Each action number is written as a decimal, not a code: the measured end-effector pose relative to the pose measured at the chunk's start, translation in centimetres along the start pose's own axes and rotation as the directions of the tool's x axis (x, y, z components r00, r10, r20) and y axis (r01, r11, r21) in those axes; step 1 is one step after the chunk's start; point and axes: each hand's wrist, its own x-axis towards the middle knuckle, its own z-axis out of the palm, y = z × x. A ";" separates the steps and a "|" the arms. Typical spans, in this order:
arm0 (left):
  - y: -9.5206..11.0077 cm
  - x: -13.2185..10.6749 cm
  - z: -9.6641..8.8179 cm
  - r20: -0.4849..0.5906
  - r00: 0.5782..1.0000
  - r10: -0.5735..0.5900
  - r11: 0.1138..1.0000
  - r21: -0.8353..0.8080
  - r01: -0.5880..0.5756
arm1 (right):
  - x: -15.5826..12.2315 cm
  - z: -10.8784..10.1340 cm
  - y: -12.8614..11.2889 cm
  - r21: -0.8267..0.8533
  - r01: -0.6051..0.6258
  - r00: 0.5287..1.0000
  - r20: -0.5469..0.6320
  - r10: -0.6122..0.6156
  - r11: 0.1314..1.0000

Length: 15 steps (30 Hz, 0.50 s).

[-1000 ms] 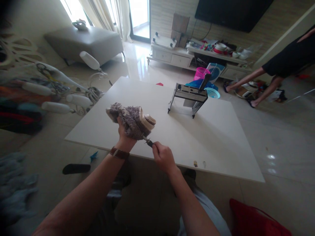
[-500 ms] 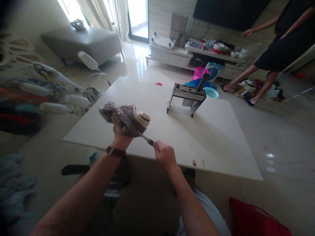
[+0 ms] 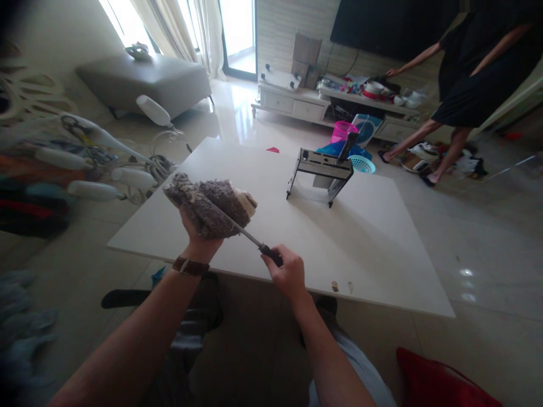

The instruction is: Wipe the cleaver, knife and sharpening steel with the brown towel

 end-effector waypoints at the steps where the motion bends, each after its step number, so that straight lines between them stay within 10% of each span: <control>1: -0.1 -0.2 0.3 0.031 0.999 -0.010 1.000 0.000 0.010 | 0.0 0.0 0.0 0.020 -0.002 1.000 -0.011 0.003 1.000; 15: -4.0 -1.5 -0.7 -0.020 0.990 -0.139 0.989 -0.057 0.137 | -0.7 2.9 -0.1 0.027 0.011 1.000 0.014 -0.011 1.000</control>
